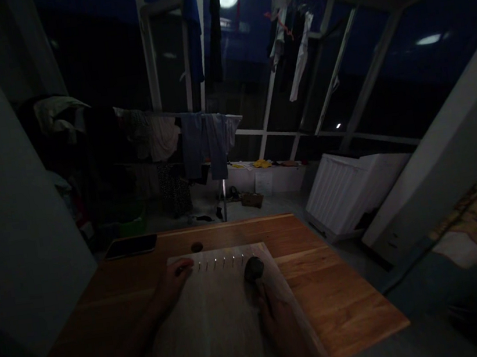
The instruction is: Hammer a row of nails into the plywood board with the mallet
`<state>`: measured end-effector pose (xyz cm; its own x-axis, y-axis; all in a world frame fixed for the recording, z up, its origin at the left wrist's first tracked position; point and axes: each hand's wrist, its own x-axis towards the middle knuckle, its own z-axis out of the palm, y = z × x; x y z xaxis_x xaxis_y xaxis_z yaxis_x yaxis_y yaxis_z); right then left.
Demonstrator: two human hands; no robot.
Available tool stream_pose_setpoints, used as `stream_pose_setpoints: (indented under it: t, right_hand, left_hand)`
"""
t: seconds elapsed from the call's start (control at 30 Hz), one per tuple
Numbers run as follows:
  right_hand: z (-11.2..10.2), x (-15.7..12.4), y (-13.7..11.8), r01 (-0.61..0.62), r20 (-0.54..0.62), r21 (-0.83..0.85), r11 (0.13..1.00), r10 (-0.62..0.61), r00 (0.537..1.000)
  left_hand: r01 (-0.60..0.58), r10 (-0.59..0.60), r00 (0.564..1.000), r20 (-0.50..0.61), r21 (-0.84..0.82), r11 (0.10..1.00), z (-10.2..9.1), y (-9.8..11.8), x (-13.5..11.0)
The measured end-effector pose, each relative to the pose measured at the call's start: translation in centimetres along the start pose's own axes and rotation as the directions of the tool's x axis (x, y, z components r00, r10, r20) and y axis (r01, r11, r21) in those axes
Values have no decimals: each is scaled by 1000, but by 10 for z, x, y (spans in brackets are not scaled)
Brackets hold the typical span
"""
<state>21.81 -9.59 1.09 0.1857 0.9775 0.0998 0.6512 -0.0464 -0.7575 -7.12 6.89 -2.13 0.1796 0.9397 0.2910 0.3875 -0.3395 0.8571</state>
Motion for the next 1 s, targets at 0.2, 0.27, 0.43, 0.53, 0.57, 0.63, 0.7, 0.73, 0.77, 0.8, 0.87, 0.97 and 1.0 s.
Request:
stream_pose_setpoints:
  t: [0.2, 0.27, 0.43, 0.53, 0.57, 0.63, 0.7, 0.73, 0.77, 0.8, 0.87, 0.97, 1.0]
  right_hand:
    - [1, 0, 4, 18, 7, -14, 1000, -18, 1000]
    - [2, -1, 5, 10, 2, -13, 1000, -10, 1000]
    - [2, -8, -7, -5, -46, -4, 1000, 4, 999]
    - [9, -9, -24, -20, -30, 35, 999, 21, 999]
    - [13, -6, -31, -13, -14, 62, 998, 14, 1000]
    - [24, 4, -45, 35, 31, 120, 992, -39, 999]
    - [37, 18, -61, 111, 66, 140, 984, -122, 990]
    - [44, 25, -69, 150, 77, 128, 980, -160, 984]
    - [50, 32, -77, 179, 85, 109, 978, -188, 978]
    - [57, 38, -85, 205, 88, 93, 974, -213, 973]
    - [68, 46, -98, 256, 77, 85, 963, -263, 962]
    - [81, 50, -106, 292, 100, 72, 954, -299, 949]
    - [85, 50, -106, 285, 127, 53, 957, -290, 949]
  left_hand:
    - [0, 1, 1000, -15, 40, 999, -3, 5, -3]
    - [9, -7, 1000, -24, 50, 999, -2, 7, -3]
    - [55, -54, 998, -19, 62, 997, 0, 7, -1]
    - [79, -78, 997, -21, 52, 996, 2, 4, -1]
    - [86, -85, 996, -19, 52, 995, 2, 3, -1]
    - [101, -100, 995, -17, 54, 993, 2, 3, -1]
    - [101, -100, 995, -12, 49, 994, 2, 3, -1]
    - [95, -95, 995, -9, 41, 995, 2, 4, -1]
    - [88, -88, 996, -8, 30, 996, 2, 4, -1]
    - [84, -84, 996, -3, 14, 996, 2, 5, -1]
    - [83, -82, 996, 14, -27, 996, 3, 3, -1]
    - [82, -81, 996, 33, -46, 996, 4, -1, -1]
    - [81, -80, 996, 33, -33, 996, 4, -2, -1]
